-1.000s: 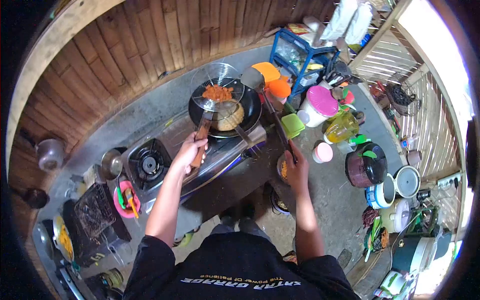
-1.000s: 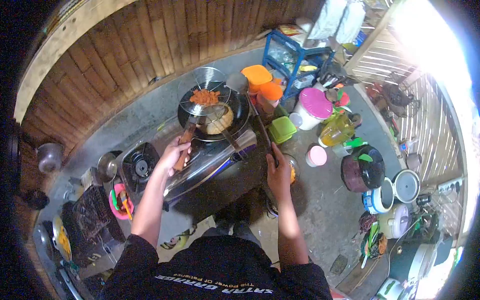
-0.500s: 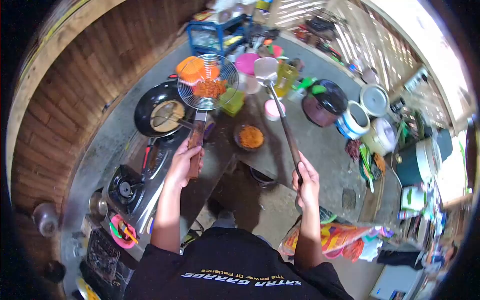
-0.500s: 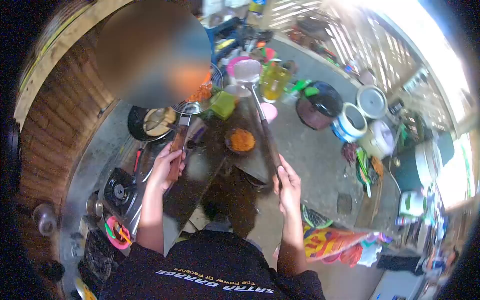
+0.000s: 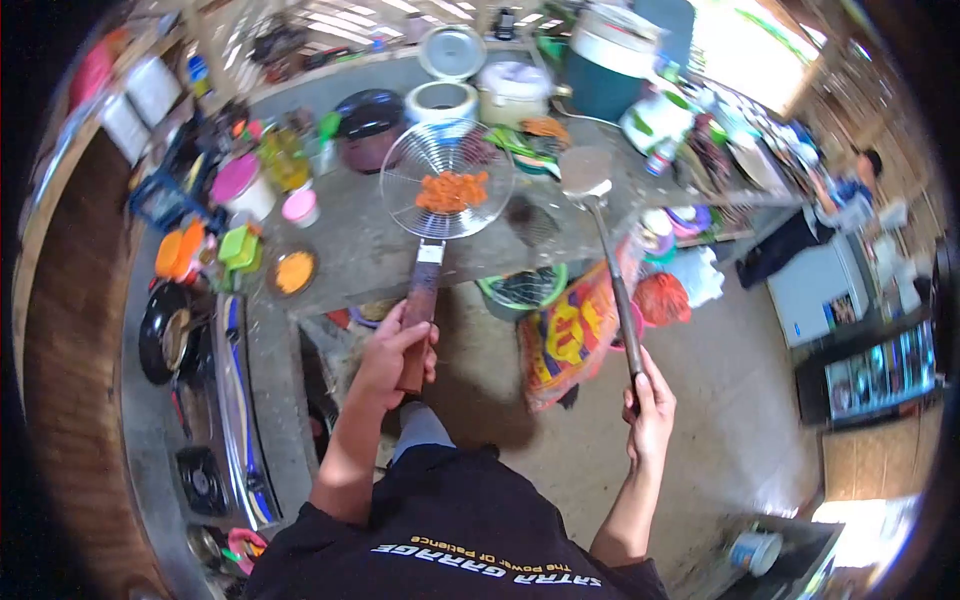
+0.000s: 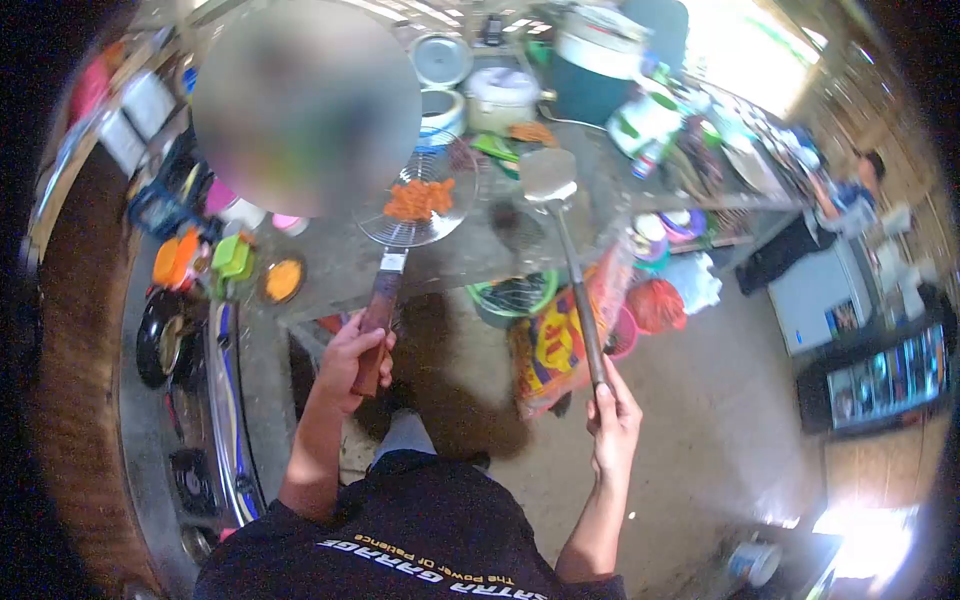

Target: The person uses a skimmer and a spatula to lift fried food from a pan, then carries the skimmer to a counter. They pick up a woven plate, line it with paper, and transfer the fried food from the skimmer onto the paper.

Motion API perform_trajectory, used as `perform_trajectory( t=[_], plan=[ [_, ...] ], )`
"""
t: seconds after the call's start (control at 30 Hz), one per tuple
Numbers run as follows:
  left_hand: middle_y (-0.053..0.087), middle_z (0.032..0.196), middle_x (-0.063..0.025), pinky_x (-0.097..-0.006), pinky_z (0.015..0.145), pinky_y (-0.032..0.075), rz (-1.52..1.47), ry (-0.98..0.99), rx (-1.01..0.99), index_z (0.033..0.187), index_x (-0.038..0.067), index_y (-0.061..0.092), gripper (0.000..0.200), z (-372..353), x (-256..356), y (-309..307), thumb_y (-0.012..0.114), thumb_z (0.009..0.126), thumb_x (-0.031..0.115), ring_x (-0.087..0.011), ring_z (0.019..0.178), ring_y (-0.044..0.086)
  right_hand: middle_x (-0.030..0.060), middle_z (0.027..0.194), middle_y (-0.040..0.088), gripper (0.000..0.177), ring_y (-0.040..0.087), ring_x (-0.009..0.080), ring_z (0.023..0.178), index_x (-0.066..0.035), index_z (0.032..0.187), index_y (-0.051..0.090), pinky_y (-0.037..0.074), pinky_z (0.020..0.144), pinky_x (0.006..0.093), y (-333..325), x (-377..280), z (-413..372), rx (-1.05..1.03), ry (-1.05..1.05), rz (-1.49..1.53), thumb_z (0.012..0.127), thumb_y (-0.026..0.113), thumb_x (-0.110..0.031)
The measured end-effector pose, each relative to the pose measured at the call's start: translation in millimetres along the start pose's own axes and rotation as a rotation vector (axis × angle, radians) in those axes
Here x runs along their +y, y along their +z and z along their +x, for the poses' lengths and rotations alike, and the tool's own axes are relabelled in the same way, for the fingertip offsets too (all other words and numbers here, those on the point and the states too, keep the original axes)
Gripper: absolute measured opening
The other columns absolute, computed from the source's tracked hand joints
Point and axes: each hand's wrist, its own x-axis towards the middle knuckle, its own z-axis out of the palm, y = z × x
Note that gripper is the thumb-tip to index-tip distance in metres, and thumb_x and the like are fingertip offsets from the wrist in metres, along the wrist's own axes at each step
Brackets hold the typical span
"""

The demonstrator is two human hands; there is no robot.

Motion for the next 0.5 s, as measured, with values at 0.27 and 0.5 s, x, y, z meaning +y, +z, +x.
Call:
perform_trajectory(
  t=[0.27,0.5],
  plan=[
    [0.055,0.083,-0.0057,-0.0292,0.042,0.048,0.165,-0.268,-0.410,0.133,0.007,0.036,0.046,30,-78,173,0.053,0.091,0.013,-0.0131,0.053,0.055,-0.0037,0.063,0.046,0.041,0.034,0.0028,0.047,-0.007,0.134,0.051,0.023,0.040,0.0183,-170,6,-87,0.586,-0.014,0.070,0.095,0.055,-0.016],
    [0.056,0.084,-0.0058,-0.0273,0.043,0.047,0.210,-0.410,-0.667,0.134,0.006,0.036,0.046,70,-149,304,0.052,0.091,0.011,-0.0129,0.054,0.055,-0.0032,0.064,0.047,0.040,0.034,0.0030,0.047,-0.006,0.134,0.051,0.023,0.039,0.0187,-268,10,-103,0.873,-0.019,0.138,0.096,0.054,-0.017]
  ],
)
